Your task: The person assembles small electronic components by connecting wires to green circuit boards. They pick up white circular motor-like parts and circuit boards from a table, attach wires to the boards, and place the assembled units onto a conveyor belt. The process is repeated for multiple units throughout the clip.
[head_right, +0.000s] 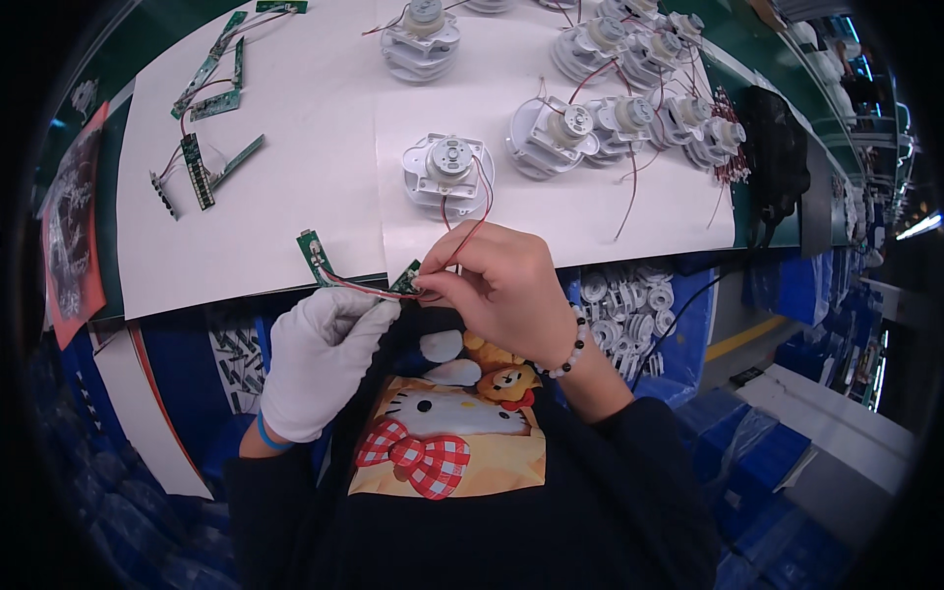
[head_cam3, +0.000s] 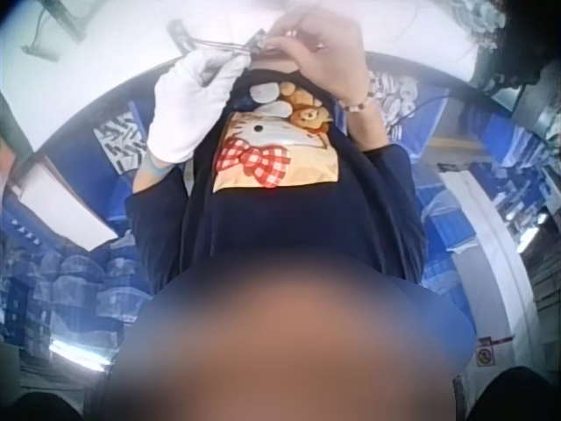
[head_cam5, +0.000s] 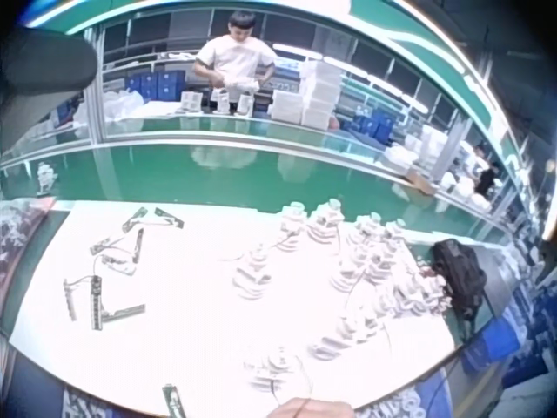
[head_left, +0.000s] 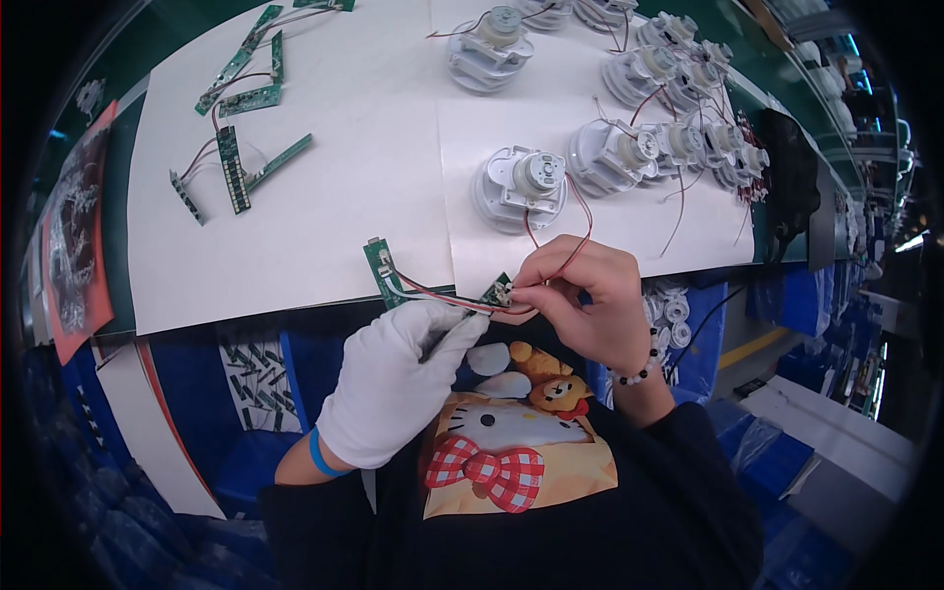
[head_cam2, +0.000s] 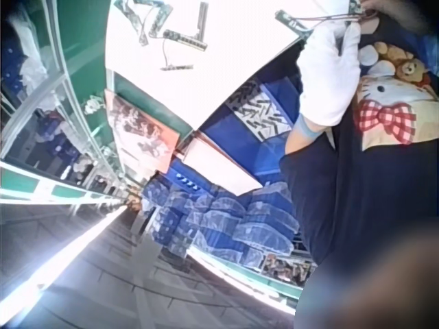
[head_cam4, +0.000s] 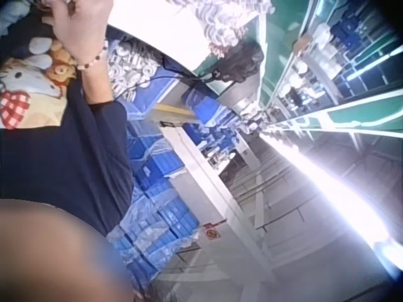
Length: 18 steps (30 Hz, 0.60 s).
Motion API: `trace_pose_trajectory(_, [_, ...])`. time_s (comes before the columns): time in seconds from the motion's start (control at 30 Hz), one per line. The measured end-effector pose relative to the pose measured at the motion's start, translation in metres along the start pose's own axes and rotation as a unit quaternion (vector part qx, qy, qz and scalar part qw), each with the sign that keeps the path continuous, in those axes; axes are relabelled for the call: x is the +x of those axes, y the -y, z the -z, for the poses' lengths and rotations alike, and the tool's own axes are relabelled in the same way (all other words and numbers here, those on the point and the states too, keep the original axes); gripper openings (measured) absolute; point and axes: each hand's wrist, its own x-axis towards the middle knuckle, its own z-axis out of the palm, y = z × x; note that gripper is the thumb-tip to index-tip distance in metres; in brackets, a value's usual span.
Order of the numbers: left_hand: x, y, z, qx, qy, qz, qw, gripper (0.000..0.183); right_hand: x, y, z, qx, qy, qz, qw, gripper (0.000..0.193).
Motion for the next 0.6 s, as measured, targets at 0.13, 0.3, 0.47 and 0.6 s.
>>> trace_pose_trajectory(0.13, [-0.003, 0.01, -0.005, 0.014, -0.029, -0.058, 0.998, 0.008, -0.005, -0.001, -0.007, 0.03, -0.029, -0.022, 0.999, 0.005])
trace_pose_trajectory(0.3, [-0.006, 0.019, -0.014, 0.022, -0.07, -0.125, 0.989, 0.008, -0.013, -0.006, -0.017, 0.062, -0.092, -0.021, 0.994, 0.006])
trace_pose_trajectory(0.47, [-0.005, 0.019, -0.016, 0.055, -0.084, -0.183, 0.978, 0.01, -0.013, -0.003, -0.021, 0.038, -0.133, 0.01, 0.99, 0.007])
trace_pose_trajectory(0.6, [-0.006, 0.018, -0.019, 0.037, -0.079, -0.192, 0.977, 0.011, -0.014, -0.002, -0.022, 0.016, -0.148, 0.042, 0.988, 0.008])
